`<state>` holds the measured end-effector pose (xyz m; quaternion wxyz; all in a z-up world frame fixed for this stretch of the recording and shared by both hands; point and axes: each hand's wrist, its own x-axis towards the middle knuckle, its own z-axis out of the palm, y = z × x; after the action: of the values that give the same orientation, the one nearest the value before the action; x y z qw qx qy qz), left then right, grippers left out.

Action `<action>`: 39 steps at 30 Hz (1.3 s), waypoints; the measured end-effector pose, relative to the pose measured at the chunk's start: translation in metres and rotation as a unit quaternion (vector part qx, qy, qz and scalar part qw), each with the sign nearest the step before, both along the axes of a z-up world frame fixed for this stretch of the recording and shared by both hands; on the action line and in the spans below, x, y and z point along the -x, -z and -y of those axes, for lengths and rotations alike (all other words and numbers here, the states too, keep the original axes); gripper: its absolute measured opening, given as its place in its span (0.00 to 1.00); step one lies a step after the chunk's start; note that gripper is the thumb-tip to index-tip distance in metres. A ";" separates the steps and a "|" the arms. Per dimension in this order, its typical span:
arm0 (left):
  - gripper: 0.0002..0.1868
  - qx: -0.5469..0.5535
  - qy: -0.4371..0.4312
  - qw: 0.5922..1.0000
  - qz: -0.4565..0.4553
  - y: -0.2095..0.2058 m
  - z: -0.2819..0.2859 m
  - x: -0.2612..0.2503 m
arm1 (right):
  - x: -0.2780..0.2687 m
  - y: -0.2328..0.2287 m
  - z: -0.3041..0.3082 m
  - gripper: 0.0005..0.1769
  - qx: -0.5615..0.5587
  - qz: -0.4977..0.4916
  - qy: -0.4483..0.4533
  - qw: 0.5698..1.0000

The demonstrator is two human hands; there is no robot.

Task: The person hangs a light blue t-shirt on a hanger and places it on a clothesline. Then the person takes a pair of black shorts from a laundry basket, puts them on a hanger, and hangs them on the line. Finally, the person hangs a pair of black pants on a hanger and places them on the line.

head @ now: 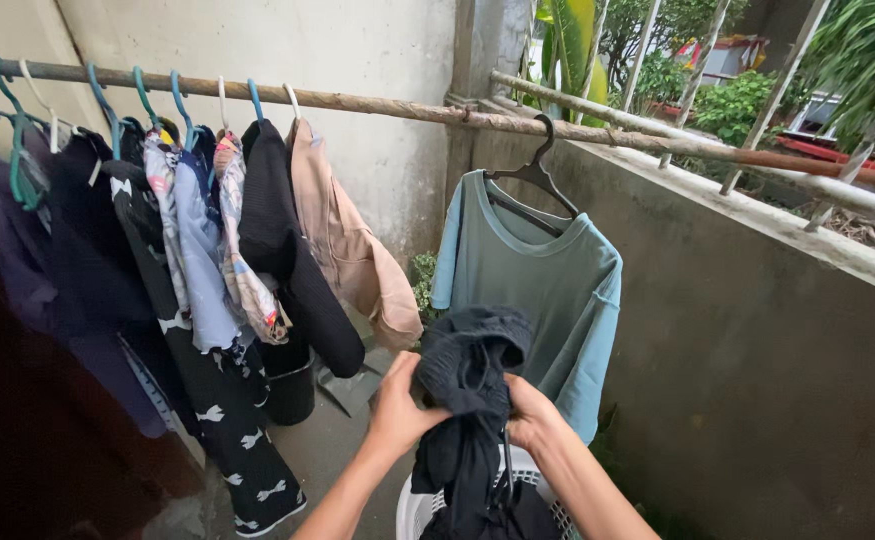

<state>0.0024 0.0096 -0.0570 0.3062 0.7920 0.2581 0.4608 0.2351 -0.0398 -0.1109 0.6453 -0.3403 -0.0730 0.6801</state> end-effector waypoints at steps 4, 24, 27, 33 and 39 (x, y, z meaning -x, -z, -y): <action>0.39 0.078 -0.104 0.986 0.103 0.021 -0.017 0.003 | 0.007 -0.013 0.013 0.12 -0.025 0.087 0.068 0.994; 0.14 0.129 0.046 0.982 -0.132 0.006 -0.106 0.038 | -0.030 -0.086 0.102 0.19 -0.060 0.817 0.062 0.569; 0.13 0.164 0.078 0.982 -0.046 -0.011 -0.124 0.053 | -0.061 -0.080 0.112 0.17 -0.060 0.876 0.130 0.461; 0.12 0.184 0.252 0.946 -0.091 -0.052 -0.111 0.055 | -0.086 -0.103 0.124 0.14 0.013 0.740 0.123 0.661; 0.10 0.104 0.307 0.932 -0.162 -0.088 -0.091 0.038 | -0.097 -0.119 0.113 0.14 -0.044 0.593 0.071 0.801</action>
<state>-0.0354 0.1007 0.0314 0.4677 0.8602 0.0948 0.1799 0.3321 -0.1532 0.0081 0.5368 -0.6522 -0.4469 0.2945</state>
